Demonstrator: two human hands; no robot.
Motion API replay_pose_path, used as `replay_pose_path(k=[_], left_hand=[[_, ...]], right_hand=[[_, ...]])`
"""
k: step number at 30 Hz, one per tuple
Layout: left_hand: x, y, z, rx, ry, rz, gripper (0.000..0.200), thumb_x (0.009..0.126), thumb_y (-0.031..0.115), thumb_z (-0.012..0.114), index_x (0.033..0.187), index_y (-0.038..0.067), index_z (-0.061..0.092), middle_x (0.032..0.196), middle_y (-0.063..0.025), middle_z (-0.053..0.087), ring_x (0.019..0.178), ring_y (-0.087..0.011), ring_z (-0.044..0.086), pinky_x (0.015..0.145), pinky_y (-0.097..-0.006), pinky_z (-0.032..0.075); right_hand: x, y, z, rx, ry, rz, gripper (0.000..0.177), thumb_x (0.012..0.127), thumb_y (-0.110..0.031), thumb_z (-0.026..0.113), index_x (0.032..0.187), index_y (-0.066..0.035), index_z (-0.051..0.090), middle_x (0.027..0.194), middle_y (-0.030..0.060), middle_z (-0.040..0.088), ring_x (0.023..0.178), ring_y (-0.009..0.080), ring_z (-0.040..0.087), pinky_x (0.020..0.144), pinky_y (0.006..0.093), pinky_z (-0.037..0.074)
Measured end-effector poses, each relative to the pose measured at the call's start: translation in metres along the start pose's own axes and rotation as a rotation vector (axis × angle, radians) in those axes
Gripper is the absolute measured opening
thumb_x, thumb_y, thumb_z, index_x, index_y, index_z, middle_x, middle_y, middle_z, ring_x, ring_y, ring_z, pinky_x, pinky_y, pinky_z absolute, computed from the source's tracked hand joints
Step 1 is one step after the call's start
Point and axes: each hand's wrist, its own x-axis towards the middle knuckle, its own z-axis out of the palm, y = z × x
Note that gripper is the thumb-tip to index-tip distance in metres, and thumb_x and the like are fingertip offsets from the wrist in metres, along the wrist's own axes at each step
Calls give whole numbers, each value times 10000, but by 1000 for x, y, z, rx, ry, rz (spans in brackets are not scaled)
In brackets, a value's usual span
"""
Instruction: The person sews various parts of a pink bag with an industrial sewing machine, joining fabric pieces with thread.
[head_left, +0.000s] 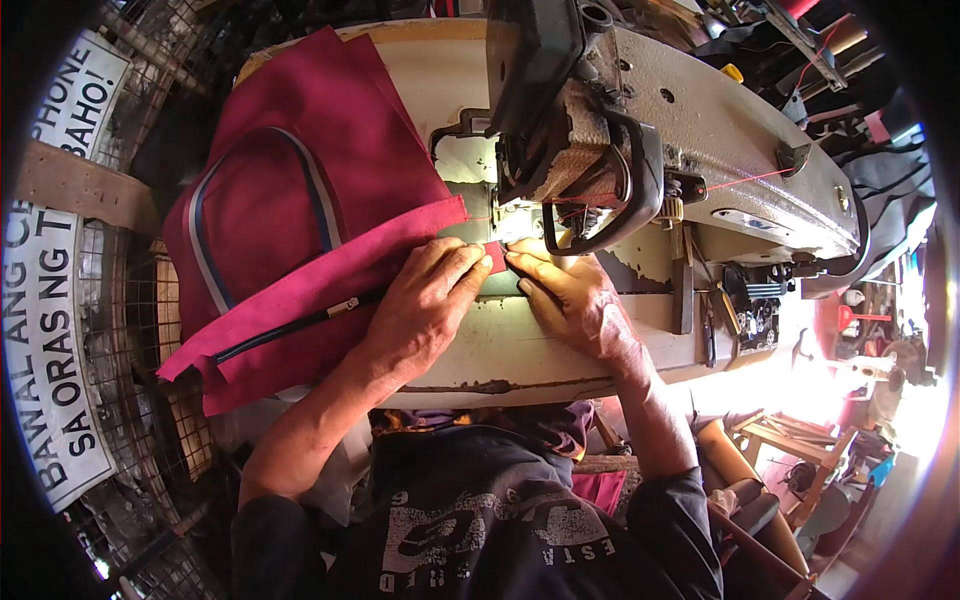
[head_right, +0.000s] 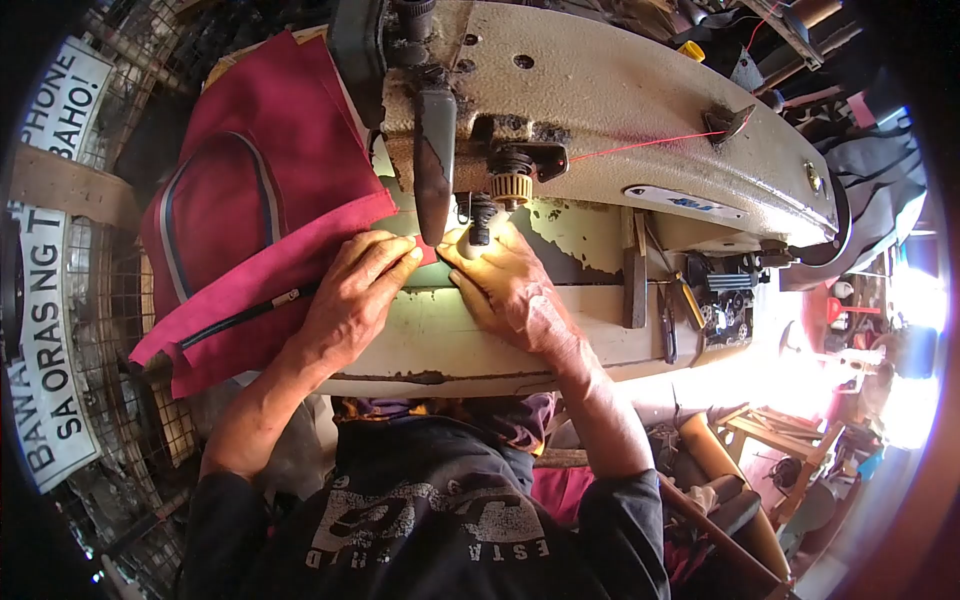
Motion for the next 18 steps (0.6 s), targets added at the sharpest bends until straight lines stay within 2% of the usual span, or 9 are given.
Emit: replay_pose_path(k=[3, 9, 18], left_hand=[[-2, 1, 1, 6, -16, -12, 432, 815, 63, 625, 1232, -46, 609, 1245, -133, 580, 1164, -286, 560, 1034, -412, 472], [-1, 0, 3, -1, -30, -16, 439, 832, 74, 607, 1255, -45, 600, 1275, -128, 574, 1204, -288, 549, 1061, -421, 462], [1, 2, 3, 51, -7, -9, 425, 818, 76, 627, 1229, -33, 618, 1224, -121, 592, 1170, -273, 564, 1031, -427, 461]], right_hand=[[-4, 2, 2, -28, -32, 3, 397, 829, -15, 714, 1225, -7, 689, 1137, 160, 687, 1110, 374, 610, 1008, 478, 467], [-3, 1, 2, -31, -3, -22, 413, 812, -10, 718, 1224, -10, 690, 1137, 156, 686, 1107, 372, 612, 1002, 470, 472], [-5, 2, 4, -21, 8, 19, 403, 842, -39, 720, 1242, -24, 681, 1157, 147, 677, 1107, 364, 604, 1003, 465, 471]])
